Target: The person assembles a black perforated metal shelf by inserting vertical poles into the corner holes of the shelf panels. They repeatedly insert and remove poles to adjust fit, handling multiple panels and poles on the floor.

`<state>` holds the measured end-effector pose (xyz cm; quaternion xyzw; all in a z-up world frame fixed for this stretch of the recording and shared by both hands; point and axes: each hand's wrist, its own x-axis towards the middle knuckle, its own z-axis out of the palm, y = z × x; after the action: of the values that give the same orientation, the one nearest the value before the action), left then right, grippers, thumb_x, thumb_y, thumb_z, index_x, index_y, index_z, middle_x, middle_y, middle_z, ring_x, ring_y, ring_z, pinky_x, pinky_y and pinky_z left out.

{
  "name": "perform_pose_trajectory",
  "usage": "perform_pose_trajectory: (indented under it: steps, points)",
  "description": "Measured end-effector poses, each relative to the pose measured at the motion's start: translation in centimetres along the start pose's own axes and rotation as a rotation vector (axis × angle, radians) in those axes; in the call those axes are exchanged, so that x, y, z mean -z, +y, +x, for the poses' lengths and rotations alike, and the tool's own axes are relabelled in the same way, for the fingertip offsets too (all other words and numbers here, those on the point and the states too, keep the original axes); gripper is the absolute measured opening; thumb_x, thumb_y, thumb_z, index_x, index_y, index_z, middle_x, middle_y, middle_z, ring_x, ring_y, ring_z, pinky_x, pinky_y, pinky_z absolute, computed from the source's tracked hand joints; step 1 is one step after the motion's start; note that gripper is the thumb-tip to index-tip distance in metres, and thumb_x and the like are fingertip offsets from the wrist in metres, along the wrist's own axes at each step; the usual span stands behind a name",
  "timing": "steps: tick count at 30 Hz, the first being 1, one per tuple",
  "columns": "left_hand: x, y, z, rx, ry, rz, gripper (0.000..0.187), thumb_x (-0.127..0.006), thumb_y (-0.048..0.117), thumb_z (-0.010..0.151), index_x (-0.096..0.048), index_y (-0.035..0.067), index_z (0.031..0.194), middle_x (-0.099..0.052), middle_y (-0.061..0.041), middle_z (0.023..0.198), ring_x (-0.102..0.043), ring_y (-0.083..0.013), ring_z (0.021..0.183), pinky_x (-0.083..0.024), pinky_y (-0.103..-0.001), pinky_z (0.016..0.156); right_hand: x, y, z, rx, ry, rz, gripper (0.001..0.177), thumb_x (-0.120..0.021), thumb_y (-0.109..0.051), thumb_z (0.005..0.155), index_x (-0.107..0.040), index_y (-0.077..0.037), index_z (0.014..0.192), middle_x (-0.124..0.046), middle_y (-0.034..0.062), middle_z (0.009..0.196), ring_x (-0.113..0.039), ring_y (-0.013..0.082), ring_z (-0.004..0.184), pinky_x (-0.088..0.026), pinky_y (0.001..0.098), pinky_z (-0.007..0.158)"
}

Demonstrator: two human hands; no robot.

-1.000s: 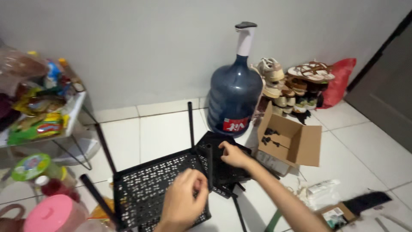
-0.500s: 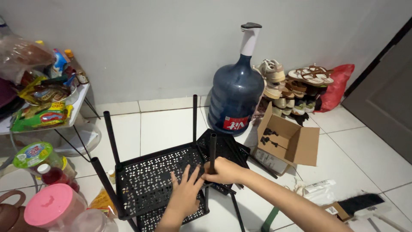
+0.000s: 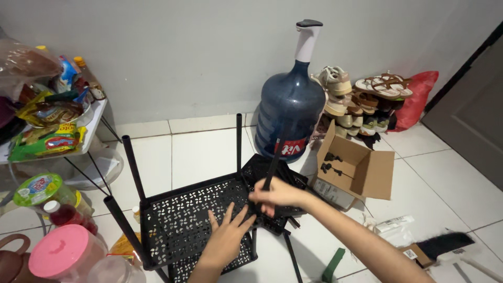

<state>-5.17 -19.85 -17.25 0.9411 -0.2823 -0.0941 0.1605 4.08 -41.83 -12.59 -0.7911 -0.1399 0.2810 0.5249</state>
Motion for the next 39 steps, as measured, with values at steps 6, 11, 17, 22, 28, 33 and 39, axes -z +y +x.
perform_pose_trajectory:
  steps: [6,11,17,22,28,33,39]
  points:
    - [1.4,0.6,-0.6,0.044,-0.039,-0.048,0.065,-0.062,0.011,0.087,-0.046,0.021,0.149,-0.024,-0.005,0.164,-0.011,-0.0340,0.154,0.001,-0.083,0.111,1.2,2.2,4.3,0.224,0.490,0.074,0.025,-0.056,-0.008,0.083,-0.067,-0.004,0.106,-0.063,-0.0006,0.081,-0.058,0.0105,0.062,-0.049,0.0266,0.053]
    - [1.0,-0.6,1.7,0.196,0.068,-0.135,0.052,-0.053,0.043,0.098,-0.053,0.022,0.146,-0.034,-0.003,0.163,-0.021,-0.0263,0.156,-0.002,-0.078,0.119,-2.3,0.5,6.3,0.389,0.697,-0.128,0.042,-0.077,-0.013,0.078,-0.063,-0.003,0.116,-0.054,-0.0014,0.069,-0.051,0.0080,0.063,-0.046,0.0264,0.058]
    - [0.9,-2.4,2.7,0.352,0.213,0.050,0.066,-0.048,0.058,0.094,-0.036,0.032,0.154,-0.016,-0.004,0.167,-0.006,-0.0334,0.154,0.004,-0.086,0.105,-3.5,0.2,9.4,0.088,0.760,-0.203,0.032,-0.077,-0.033,0.088,-0.076,-0.003,0.099,-0.069,0.0103,0.070,-0.063,0.0153,0.063,-0.048,0.0329,0.061]
    - [1.8,-2.3,2.4,0.477,-0.027,-0.033,0.072,-0.039,0.068,0.095,-0.022,0.042,0.160,0.001,0.001,0.171,0.008,-0.0344,0.156,0.014,-0.086,0.104,-2.6,3.9,12.0,0.386,0.818,-0.509,0.027,-0.068,-0.026,0.093,-0.071,0.000,0.098,-0.072,0.0198,0.086,-0.068,0.0345,0.080,-0.052,0.0431,0.069]
    - [2.5,-2.3,1.9,0.468,-0.078,-0.015,0.073,-0.040,0.068,0.094,-0.024,0.040,0.159,0.002,0.001,0.172,0.011,-0.0348,0.158,0.016,-0.086,0.102,-0.1,5.7,13.9,0.269,0.765,0.012,0.041,-0.060,-0.037,0.103,-0.068,0.001,0.089,-0.066,0.0118,0.070,-0.063,0.0212,0.064,-0.047,0.0366,0.060]
    - [2.7,-2.4,2.4,0.491,-0.067,-0.097,0.074,-0.042,0.066,0.096,-0.026,0.033,0.160,-0.001,-0.003,0.172,0.010,-0.0376,0.157,0.016,-0.085,0.104,4.4,7.1,14.0,0.144,0.925,0.067,0.049,-0.060,-0.041,0.105,-0.062,0.001,0.082,-0.063,0.0098,0.065,-0.061,0.0196,0.057,-0.047,0.0341,0.055]
    - [3.1,1.2,4.1,0.134,0.405,-0.148,0.063,-0.063,0.032,0.090,-0.044,0.013,0.147,-0.023,-0.017,0.163,-0.015,-0.0365,0.153,-0.005,-0.074,0.114,6.8,17.1,11.9,-0.040,0.984,-0.364,0.029,-0.062,-0.028,0.095,-0.060,-0.005,0.113,-0.072,0.0197,0.083,-0.070,0.0365,0.081,-0.054,0.0473,0.073]
